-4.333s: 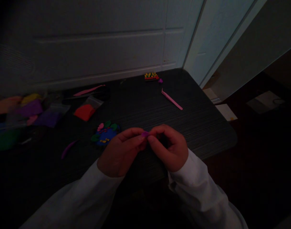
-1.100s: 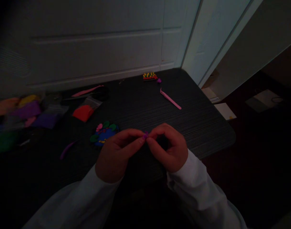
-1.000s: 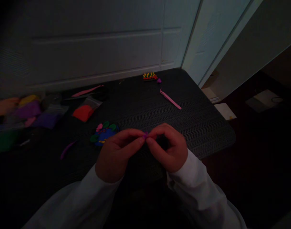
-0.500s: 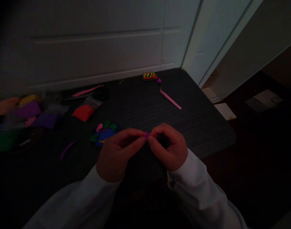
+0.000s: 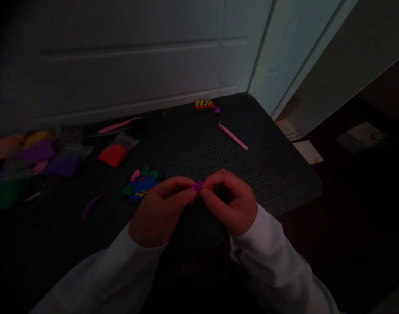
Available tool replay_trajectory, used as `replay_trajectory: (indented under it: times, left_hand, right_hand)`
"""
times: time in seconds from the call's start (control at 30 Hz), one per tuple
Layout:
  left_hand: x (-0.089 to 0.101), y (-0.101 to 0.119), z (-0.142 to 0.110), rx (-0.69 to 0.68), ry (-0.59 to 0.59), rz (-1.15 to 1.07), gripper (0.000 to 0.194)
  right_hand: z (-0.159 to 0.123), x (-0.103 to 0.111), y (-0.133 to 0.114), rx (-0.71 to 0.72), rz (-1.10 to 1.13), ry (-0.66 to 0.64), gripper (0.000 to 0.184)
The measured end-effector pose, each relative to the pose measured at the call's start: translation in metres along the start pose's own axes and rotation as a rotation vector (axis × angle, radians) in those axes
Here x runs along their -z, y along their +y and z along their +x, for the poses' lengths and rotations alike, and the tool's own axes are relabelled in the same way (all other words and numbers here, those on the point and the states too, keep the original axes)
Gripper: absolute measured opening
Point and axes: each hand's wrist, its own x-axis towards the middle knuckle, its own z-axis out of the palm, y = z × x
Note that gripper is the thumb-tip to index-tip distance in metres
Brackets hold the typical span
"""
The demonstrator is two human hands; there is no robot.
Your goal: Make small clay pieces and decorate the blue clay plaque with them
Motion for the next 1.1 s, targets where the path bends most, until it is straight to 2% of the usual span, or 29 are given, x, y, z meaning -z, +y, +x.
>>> replay_trajectory:
  times: [0.33, 0.77, 0.93, 1.1]
  left_hand:
    - [-0.0007, 0.0004, -0.0004, -0.04, 0.038, 0.083, 0.006]
    - [-0.0013, 0.0043, -0.0053, -0.229, 0.068, 0.455, 0.006]
    - [-0.0003, 0.0033, -0.005, -0.272, 0.032, 0.444, 0.008]
    - [0.0014, 0.0023, -0.0037, -0.248, -0.002, 0.388, 0.009]
  right_hand:
    - [-0.0004, 0.0001, -0.0014, 0.011, -0.011, -0.008, 0.006]
    - [-0.0005, 0.0003, -0.0003, 0.01, -0.012, 0.008, 0.007]
    - [0.0002, 0.0001, 0.0011, 0.009, 0.021, -0.001, 0.004]
    - [0.0003, -0.0005, 0.0011, 0.005, 0.065, -0.01, 0.004]
